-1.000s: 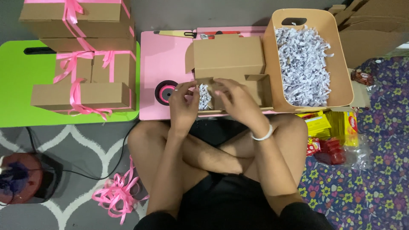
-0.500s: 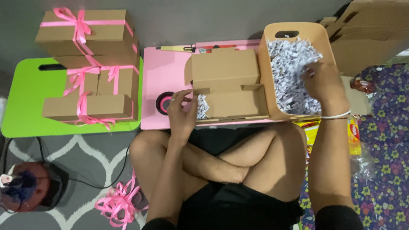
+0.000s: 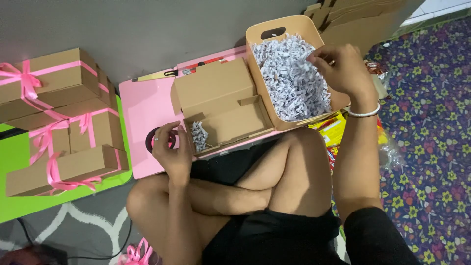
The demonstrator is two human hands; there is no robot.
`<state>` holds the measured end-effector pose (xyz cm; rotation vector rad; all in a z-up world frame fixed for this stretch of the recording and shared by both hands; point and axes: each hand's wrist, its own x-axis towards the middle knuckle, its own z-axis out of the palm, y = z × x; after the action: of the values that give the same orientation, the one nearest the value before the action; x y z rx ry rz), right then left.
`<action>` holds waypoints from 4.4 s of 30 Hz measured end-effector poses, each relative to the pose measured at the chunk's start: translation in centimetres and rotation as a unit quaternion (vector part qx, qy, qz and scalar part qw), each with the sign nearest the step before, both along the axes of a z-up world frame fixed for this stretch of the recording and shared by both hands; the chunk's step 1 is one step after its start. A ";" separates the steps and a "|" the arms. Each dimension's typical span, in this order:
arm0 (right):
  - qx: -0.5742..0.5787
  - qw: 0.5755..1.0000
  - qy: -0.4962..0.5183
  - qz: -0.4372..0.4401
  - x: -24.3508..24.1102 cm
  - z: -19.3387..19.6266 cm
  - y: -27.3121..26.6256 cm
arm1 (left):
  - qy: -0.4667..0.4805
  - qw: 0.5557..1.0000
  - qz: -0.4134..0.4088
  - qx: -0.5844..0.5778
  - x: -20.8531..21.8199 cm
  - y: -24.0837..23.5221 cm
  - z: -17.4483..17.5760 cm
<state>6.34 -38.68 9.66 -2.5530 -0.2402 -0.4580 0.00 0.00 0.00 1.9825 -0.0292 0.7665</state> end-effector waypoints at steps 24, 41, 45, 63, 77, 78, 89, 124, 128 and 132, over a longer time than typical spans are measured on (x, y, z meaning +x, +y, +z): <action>-0.085 0.993 0.082 0.018 9.4 -4.3 -0.4 | -0.020 0.999 -0.025 0.005 -0.2 0.0 0.2; 0.112 0.989 -0.031 0.087 5.0 1.3 1.3 | -0.043 0.998 -0.038 -0.004 -0.3 -0.7 -0.3; 0.216 0.972 0.010 0.089 4.8 1.8 1.3 | -0.045 0.998 -0.034 -0.007 -0.4 -0.8 -0.1; 0.051 0.935 -0.346 0.053 4.5 2.4 2.6 | -0.080 0.996 -0.024 -0.016 -0.5 -0.9 -0.5; 0.344 0.923 -0.137 0.109 -2.3 -1.5 18.5 | 0.087 0.892 -0.316 -0.311 0.0 -8.0 3.0; 0.363 0.910 -0.128 0.157 -2.5 -2.8 19.5 | 0.087 0.918 -0.264 -0.284 -0.1 -7.9 3.1; 0.505 0.850 -0.048 0.144 -2.7 -6.0 22.3 | 0.055 0.911 -0.167 -0.372 1.2 0.7 -2.2; 0.392 0.873 0.082 0.277 -12.1 -5.4 26.1 | -0.019 0.901 -0.310 -0.304 -4.1 -5.1 1.8; 0.299 0.918 0.043 0.257 -9.6 -6.6 24.8 | -0.025 0.886 -0.355 -0.298 -5.0 -5.9 2.1; 0.425 0.876 -0.009 0.230 -7.5 -6.4 23.9 | -0.022 0.866 -0.406 -0.292 -5.8 -6.7 2.1</action>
<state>-1.17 -14.75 3.22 -1.5605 -0.5086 -0.3003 -5.84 -6.69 2.06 1.1895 -0.5606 0.2091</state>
